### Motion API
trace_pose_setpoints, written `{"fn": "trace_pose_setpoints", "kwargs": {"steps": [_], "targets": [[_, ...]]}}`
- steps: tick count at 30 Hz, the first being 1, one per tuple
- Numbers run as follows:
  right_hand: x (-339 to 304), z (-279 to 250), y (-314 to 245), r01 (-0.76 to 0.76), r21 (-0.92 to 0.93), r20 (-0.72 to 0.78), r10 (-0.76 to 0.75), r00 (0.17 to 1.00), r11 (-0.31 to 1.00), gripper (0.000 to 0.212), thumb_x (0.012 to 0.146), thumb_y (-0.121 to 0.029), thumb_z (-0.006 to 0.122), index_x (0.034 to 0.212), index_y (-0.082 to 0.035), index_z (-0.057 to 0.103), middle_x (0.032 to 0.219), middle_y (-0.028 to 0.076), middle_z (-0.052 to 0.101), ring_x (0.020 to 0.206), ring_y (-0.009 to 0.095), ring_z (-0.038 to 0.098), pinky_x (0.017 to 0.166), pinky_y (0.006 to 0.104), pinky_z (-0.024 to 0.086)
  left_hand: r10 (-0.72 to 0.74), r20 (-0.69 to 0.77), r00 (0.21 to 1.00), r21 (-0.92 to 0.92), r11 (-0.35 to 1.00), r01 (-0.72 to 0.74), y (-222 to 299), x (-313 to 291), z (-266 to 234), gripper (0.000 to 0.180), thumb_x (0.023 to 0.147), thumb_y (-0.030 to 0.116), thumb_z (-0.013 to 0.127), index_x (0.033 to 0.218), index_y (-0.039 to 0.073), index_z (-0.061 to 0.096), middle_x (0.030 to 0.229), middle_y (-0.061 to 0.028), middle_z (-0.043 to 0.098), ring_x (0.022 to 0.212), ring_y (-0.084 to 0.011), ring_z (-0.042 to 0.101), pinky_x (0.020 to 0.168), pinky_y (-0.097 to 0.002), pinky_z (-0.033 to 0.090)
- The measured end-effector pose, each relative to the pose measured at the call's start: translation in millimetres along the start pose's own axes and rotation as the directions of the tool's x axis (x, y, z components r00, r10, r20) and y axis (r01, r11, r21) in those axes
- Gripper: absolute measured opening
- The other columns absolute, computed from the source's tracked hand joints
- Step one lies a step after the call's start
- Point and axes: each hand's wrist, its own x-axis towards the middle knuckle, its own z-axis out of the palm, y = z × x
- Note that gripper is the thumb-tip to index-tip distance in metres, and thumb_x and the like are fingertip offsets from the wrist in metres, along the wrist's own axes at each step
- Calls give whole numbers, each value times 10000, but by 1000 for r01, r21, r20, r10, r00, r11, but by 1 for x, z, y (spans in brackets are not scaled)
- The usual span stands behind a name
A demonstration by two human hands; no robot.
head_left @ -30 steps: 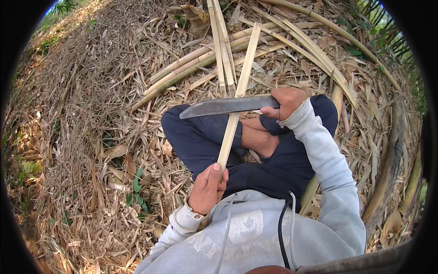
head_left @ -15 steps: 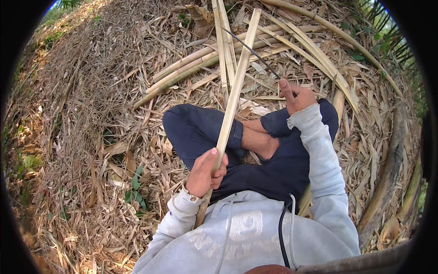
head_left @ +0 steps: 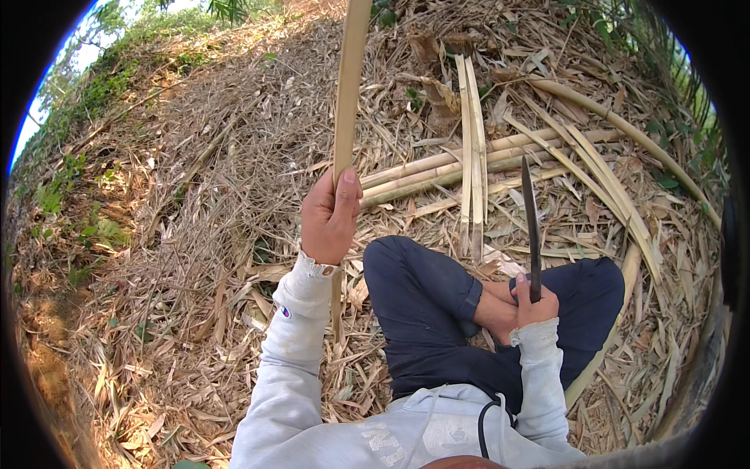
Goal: The person shaves and splits bamboo into thin strips using a large knife while sitting on the ground.
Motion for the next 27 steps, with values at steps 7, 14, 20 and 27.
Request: {"fn": "trace_pose_setpoints", "kwargs": {"steps": [7, 14, 20, 27], "targets": [[-16, 17, -18, 40, -31, 98, -37, 994, 999, 363, 870, -359, 712, 882, 3, 729, 563, 75, 590, 512, 152, 550, 521, 316, 447, 349, -114, 930, -140, 921, -363, 49, 42, 7, 333, 1049, 329, 441, 863, 57, 485, 580, 47, 317, 468, -32, 256, 411, -211, 200], [-24, 28, -41, 117, 98, 94, -126, 988, 988, 262, 832, -284, 767, 856, -25, 739, 514, -3, 493, 479, 64, 453, 473, 254, 370, 585, -251, 772, -127, 770, -625, 79, 44, 11, 375, 1044, 364, 437, 831, 59, 488, 577, 45, 324, 450, -35, 252, 399, -222, 197], [-27, 37, -65, 161, 255, 73, -185, 980, 954, 383, 834, -238, 766, 1137, -30, 659, 495, -37, 435, 438, 36, 367, 455, 218, 314, 489, -321, 811, -438, 683, -585, 78, 22, 28, 476, 1030, 498, 361, 839, 73, 457, 545, 23, 278, 392, -72, 245, 366, -247, 239], [-20, 23, -62, 169, 194, 158, -201, 967, 966, 411, 867, -289, 749, 1139, -6, 625, 541, -20, 467, 491, 50, 417, 492, 217, 363, 132, -349, 928, -743, 564, -360, 13, -8, 65, 493, 1018, 546, 316, 864, 96, 444, 555, 3, 287, 403, -101, 283, 361, -257, 277]]}}
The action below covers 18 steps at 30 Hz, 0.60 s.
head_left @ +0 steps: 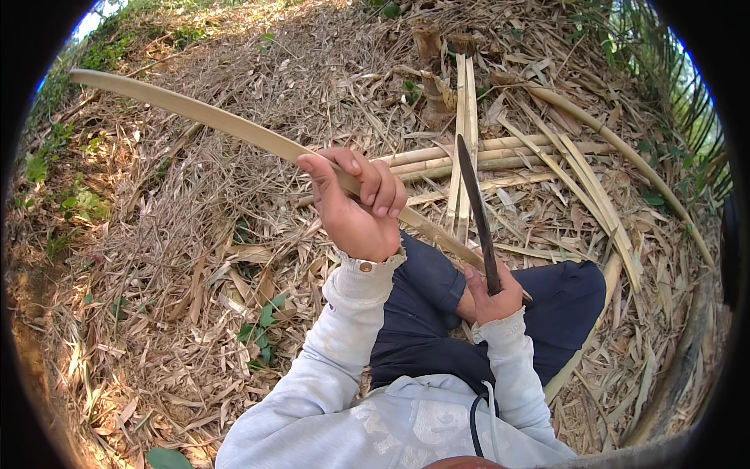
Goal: The person shaves and splits bamboo into thin strips using a large knife while sitting on the ground.
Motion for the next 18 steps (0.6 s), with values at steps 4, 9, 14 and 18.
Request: {"fn": "trace_pose_setpoints", "kwargs": {"steps": [4, 9, 14, 18], "targets": [[-5, -13, 16, -53, -136, -21, 50, 999, 989, 397, 888, -352, 728, 1018, 17, 661, 641, 37, 588, 610, 104, 549, 603, 269, 463, -106, -130, 986, 4, 994, 107, -9, -21, -2, 529, 997, 589, 330, 896, 83, 445, 567, -22, 362, 449, -149, 397, 454, -316, 410], [0, -24, 33, -42, -44, -109, 37, 993, 998, 451, 880, -410, 726, 991, 23, 664, 671, -31, 555, 628, 70, 501, 570, 247, 408, 417, 62, 907, 842, 465, -271, 12, -67, -23, 290, 979, 278, 526, 1168, 90, 409, 1262, -175, 397, 1174, -268, 472, 989, -417, 421], [14, -21, 36, -167, 10, -89, 167, 982, 986, 425, 873, -384, 740, 990, 18, 674, 725, 13, 619, 661, 70, 539, 605, 232, 441, 228, 842, 489, 530, -516, -673, 120, -47, -14, 398, 892, 227, 634, 1206, 78, 442, 1375, -211, 397, 1317, -342, 410, 1143, -467, 340], [24, 0, 14, -18, -68, -67, 14, 998, 998, 447, 872, -394, 738, 960, 40, 678, 713, 114, 655, 677, 142, 597, 667, 291, 489, -228, 923, 311, 36, -751, -659, 157, 26, 5, 561, 797, 461, 726, 1203, 114, 552, 1396, -158, 448, 1356, -347, 385, 1146, -498, 338]]}}
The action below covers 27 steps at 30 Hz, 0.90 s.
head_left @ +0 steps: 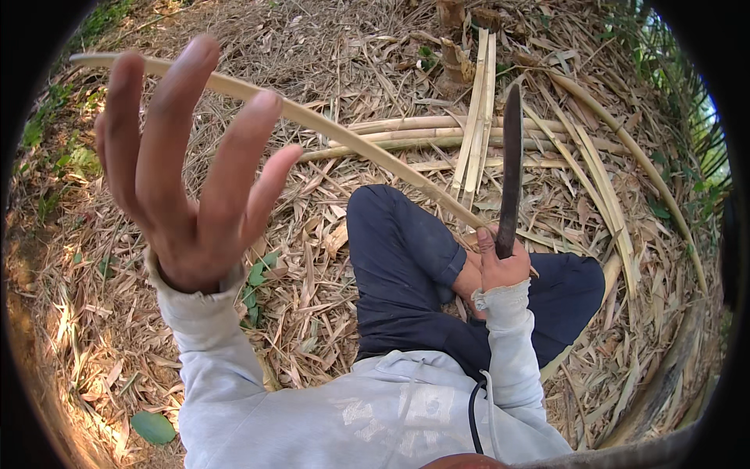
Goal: The person shaves and splits bamboo into thin strips using a large knife while sitting on the ground.
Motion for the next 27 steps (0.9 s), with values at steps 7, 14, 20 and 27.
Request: {"fn": "trace_pose_setpoints", "kwargs": {"steps": [7, 14, 20, 27], "targets": [[20, 10, -26, 213, -108, 119, -200, 973, 971, 338, 857, -386, 749, 912, -64, 664, 503, 6, 490, 475, 89, 434, 482, 269, 363, -18, 910, 413, -138, 928, 346, -59, -46, -6, 731, 763, 725, 603, 1082, 68, 604, 1113, -159, 650, 1082, -325, 610, 915, -433, 489], [69, -44, -5, 414, -216, 280, -350, 894, 884, 343, 829, -381, 771, 975, -97, 647, 489, 25, 459, 438, 128, 392, 457, 297, 337, 301, 934, 193, -341, 591, 731, 61, -149, -14, 327, 950, 368, 600, 908, 43, 607, 757, -129, 612, 639, -308, 618, 590, -411, 463], [69, -80, -20, 369, -576, 311, -222, 924, 729, 724, 803, -500, 748, 1397, -163, 509, 520, 56, 529, 442, 231, 526, 480, 340, 420, 414, 899, 143, -42, -244, 969, 174, -186, -11, 348, 1012, 334, 531, 841, 33, 571, 649, 3, 510, 574, -115, 479, 541, -288, 402], [10, -51, 23, 95, -438, 335, 64, 940, 894, 520, 874, -545, 645, 1072, -65, 631, 638, 129, 635, 596, 301, 655, 560, 379, 490, 651, 759, 20, 509, -613, 604, 227, -96, 20, 236, 1047, 323, 434, 938, 119, 477, 679, 60, 348, 478, -28, 271, 404, -206, 198]]}}
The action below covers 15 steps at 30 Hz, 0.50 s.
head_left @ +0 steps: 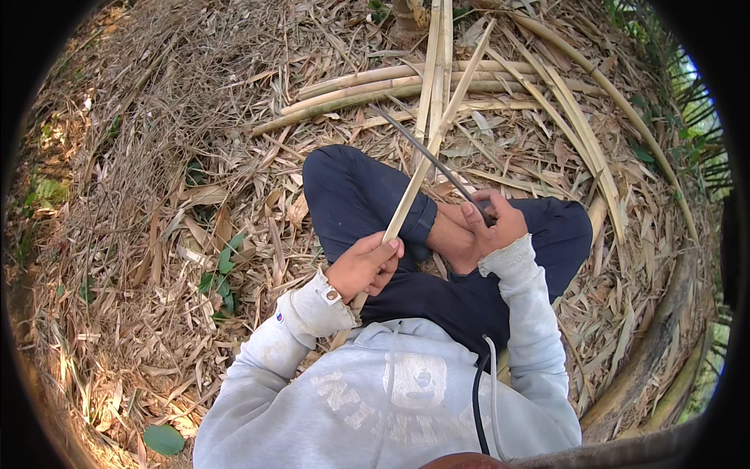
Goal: The person shaves and splits bamboo into thin strips using a large knife while sitting on the ground.
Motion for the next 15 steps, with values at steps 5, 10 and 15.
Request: {"fn": "trace_pose_setpoints", "kwargs": {"steps": [5, 10, 15], "targets": [[-23, 32, -10, 64, 68, -29, -62, 998, 996, 508, 894, -542, 615, 948, -38, 649, 735, 177, 675, 693, 362, 674, 612, 421, 521, 9, -40, 999, 22, 1000, -8, 6, 28, 25, 230, 1046, 322, 430, 931, 129, 481, 663, 69, 352, 463, -23, 252, 386, -204, 163], [-18, 46, -5, 343, -127, -246, -365, 898, 931, 517, 859, -558, 642, 896, -43, 623, 663, 157, 641, 626, 359, 653, 524, 409, 514, 178, -133, 975, 160, 975, -157, -12, 32, 36, 329, 1046, 290, 417, 845, 52, 524, 621, 10, 461, 528, -80, 388, 495, -256, 340], [2, 25, 7, 39, -243, -131, -73, 989, 969, 508, 865, -559, 632, 851, -53, 588, 652, 141, 630, 607, 362, 640, 522, 427, 505, 336, -180, 925, 450, 864, -227, -35, 19, 33, 349, 1042, 288, 427, 850, 14, 528, 611, -62, 485, 568, -167, 474, 572, -340, 409]]}}
